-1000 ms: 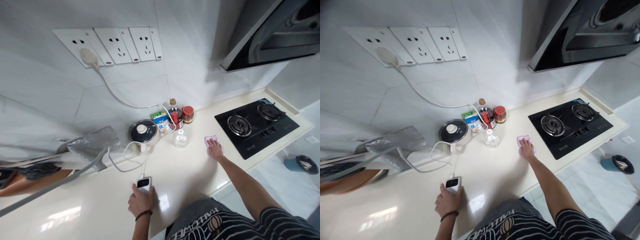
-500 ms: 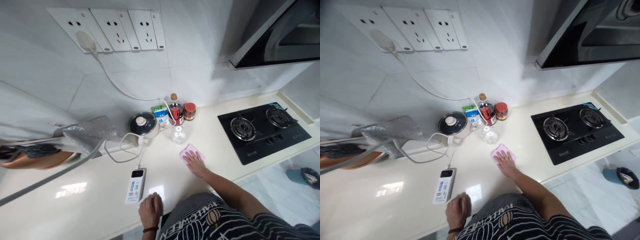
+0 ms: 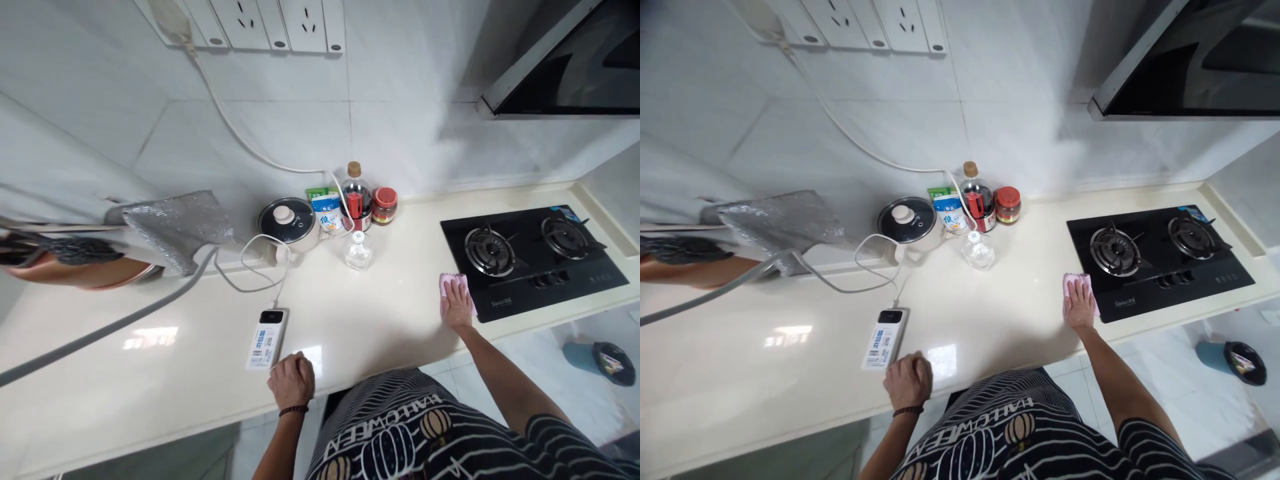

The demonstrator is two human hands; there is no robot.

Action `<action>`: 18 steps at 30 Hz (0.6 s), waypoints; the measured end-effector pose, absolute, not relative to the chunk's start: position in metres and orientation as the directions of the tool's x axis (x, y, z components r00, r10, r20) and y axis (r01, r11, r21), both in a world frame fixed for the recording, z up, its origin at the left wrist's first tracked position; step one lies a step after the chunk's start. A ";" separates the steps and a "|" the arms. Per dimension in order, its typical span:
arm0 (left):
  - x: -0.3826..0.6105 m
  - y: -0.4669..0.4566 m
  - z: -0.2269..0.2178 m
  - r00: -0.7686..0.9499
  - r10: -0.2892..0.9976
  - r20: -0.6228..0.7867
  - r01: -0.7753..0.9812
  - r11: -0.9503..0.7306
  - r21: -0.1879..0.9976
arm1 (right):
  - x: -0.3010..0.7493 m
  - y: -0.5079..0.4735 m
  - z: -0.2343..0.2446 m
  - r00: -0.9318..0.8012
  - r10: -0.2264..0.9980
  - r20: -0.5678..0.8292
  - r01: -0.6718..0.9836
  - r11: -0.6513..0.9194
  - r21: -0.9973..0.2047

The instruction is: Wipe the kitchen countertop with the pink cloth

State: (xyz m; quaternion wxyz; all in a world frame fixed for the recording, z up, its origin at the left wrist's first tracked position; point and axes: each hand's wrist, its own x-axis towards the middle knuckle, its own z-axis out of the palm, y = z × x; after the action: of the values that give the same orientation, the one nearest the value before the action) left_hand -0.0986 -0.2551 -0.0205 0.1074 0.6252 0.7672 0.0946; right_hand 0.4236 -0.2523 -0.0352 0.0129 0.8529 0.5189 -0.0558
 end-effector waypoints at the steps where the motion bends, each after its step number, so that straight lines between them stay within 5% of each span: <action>1: -0.099 -0.256 -0.022 -0.192 0.981 -0.034 0.939 0.194 0.285 | 0.415 -0.255 -0.036 0.487 0.868 -0.095 0.870 -0.492 -0.029; 7: -0.102 -0.258 -0.030 -0.170 0.985 0.032 0.938 0.152 0.310 | 0.317 -0.252 -0.031 0.371 0.920 -0.127 0.925 -0.378 -0.038; 12: -0.101 -0.260 -0.032 -0.184 0.980 0.074 0.931 0.149 0.333 | 0.209 -0.246 -0.014 -0.089 0.964 -0.251 0.970 0.026 -0.242; 18: -0.098 -0.263 -0.030 -0.158 0.977 0.142 0.915 0.091 0.394 | 0.125 -0.262 -0.005 -0.582 0.806 -0.108 0.757 0.488 -0.433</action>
State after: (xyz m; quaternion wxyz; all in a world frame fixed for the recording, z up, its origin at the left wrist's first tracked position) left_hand -0.0980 -0.2630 -0.0300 0.0782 0.6442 0.7343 0.1994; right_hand 0.1252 -0.2621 -0.0049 -0.0547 0.4541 0.8609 -0.2229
